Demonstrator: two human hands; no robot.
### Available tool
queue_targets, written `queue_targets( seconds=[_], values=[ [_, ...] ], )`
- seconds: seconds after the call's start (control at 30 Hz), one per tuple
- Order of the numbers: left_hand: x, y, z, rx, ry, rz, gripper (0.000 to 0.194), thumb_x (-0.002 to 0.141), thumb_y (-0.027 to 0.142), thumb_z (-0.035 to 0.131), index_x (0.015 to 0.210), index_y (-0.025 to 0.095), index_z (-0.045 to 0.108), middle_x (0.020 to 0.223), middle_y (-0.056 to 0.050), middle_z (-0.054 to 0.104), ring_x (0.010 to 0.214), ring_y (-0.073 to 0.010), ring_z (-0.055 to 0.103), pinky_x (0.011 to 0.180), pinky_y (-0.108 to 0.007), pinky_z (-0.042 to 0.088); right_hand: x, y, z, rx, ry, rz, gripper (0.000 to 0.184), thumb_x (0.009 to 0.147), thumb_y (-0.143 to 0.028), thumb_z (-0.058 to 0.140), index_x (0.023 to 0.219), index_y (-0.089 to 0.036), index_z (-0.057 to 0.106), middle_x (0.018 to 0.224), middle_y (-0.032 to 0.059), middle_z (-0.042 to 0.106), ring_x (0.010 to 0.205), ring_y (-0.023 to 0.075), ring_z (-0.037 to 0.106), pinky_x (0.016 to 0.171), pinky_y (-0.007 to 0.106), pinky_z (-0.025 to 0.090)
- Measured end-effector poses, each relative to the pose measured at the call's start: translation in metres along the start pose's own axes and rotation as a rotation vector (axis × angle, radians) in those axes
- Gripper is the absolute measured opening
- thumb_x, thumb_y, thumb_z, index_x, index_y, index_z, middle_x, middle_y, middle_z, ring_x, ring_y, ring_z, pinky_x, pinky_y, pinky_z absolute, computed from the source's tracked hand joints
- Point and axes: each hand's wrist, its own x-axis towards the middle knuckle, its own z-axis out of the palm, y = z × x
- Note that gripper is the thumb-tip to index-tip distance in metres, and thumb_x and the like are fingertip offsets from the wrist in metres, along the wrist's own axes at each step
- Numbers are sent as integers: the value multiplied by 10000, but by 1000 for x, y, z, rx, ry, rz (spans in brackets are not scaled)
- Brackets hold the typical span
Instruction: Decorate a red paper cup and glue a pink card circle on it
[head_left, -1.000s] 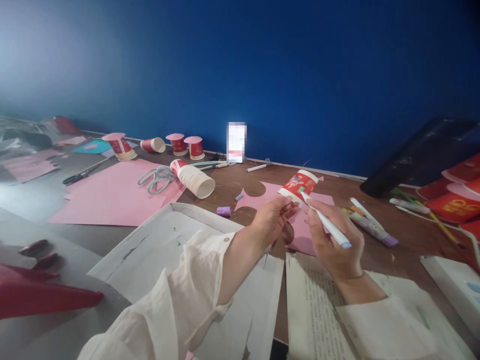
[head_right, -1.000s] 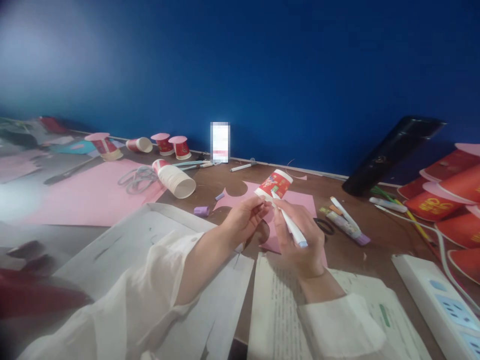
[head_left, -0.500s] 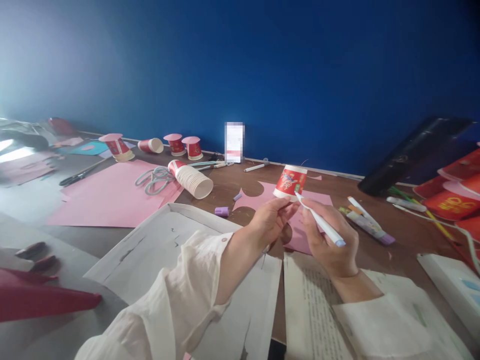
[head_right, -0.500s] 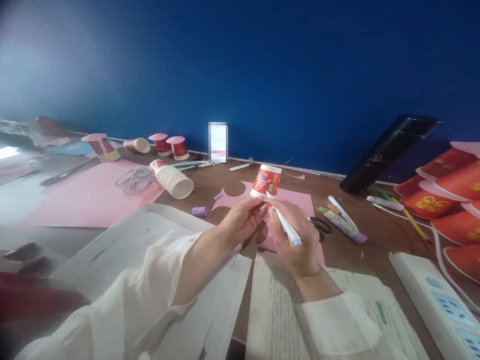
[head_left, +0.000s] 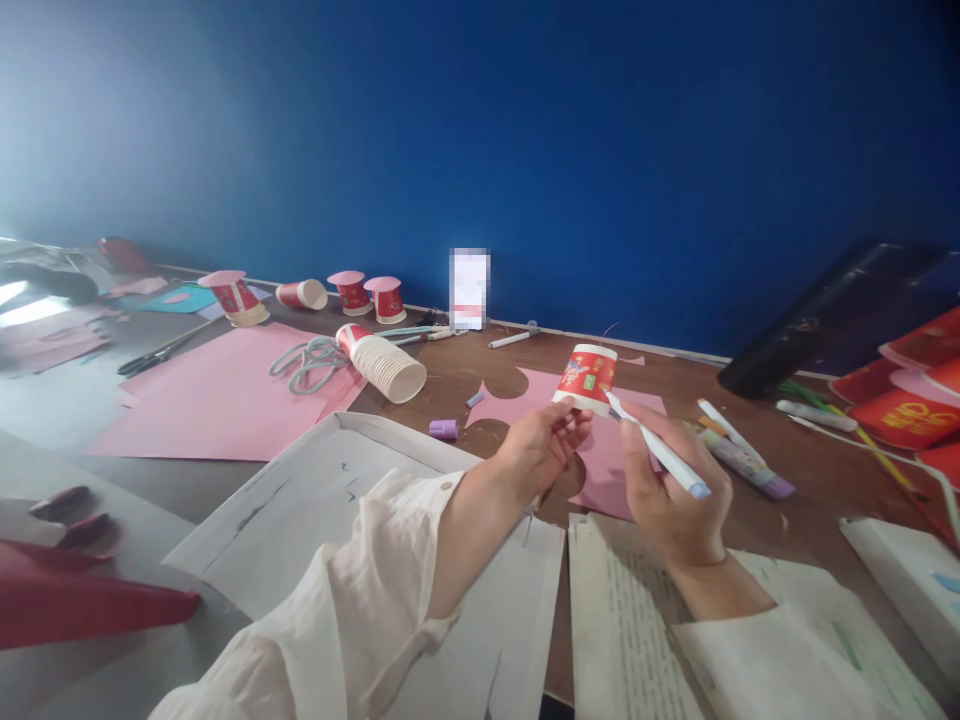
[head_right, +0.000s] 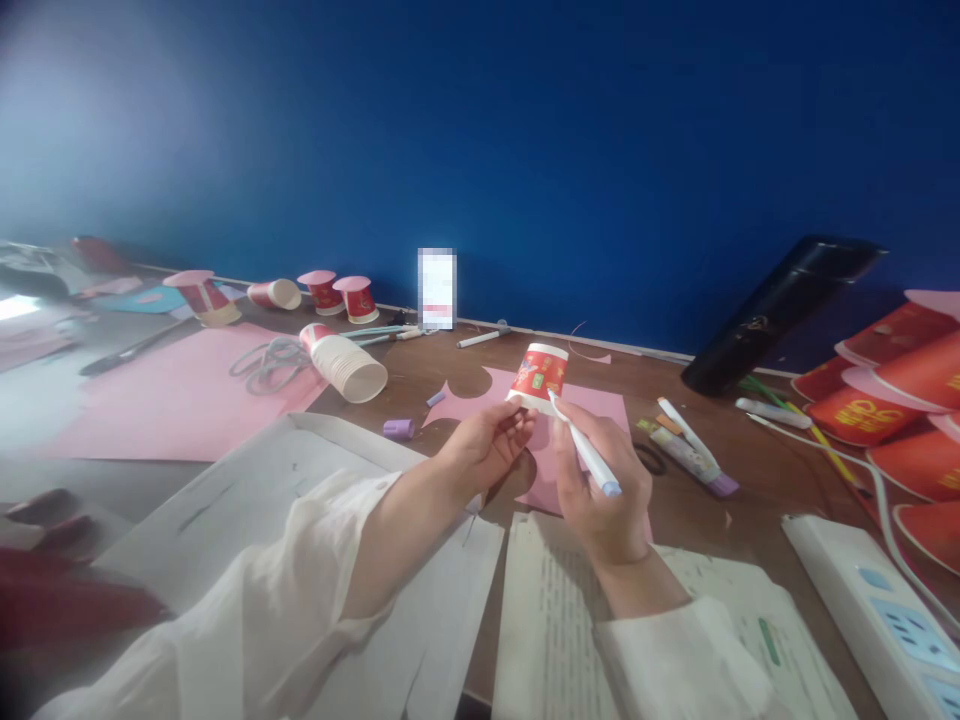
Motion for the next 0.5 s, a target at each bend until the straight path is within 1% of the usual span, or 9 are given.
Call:
queue_targets(
  seconds=[0.13,0.27,0.4,0.5],
  values=[
    [0,1,2,-20,38,-8,217,948,100,531,761,108,641,685,-49,644,629,-62,626,686,-145,517,2,3,-2,44,19,-49,254,899,-134,635,1129,-206,713,918,74,744,777,192,674,740,341,553],
    [0,1,3,-20,60,8,223,937,83,527,739,97,629,674,-58,637,627,-75,635,696,-155,526,2,2,-1,75,32,-52,267,886,-107,638,1120,-213,712,942,74,746,787,194,669,752,354,548],
    [-2,0,4,-7,27,22,169,925,87,551,793,63,654,747,-90,686,701,-100,684,756,-174,550,2,-1,0,82,27,-66,255,874,-99,647,1098,-198,719,915,72,740,774,187,670,750,346,548],
    [-3,-1,4,-3,-16,28,146,919,80,553,835,67,672,786,-91,709,738,-108,698,808,-191,557,2,-3,1,84,12,-78,276,871,-97,646,1118,-197,717,902,67,738,768,187,673,756,349,551]
  ],
)
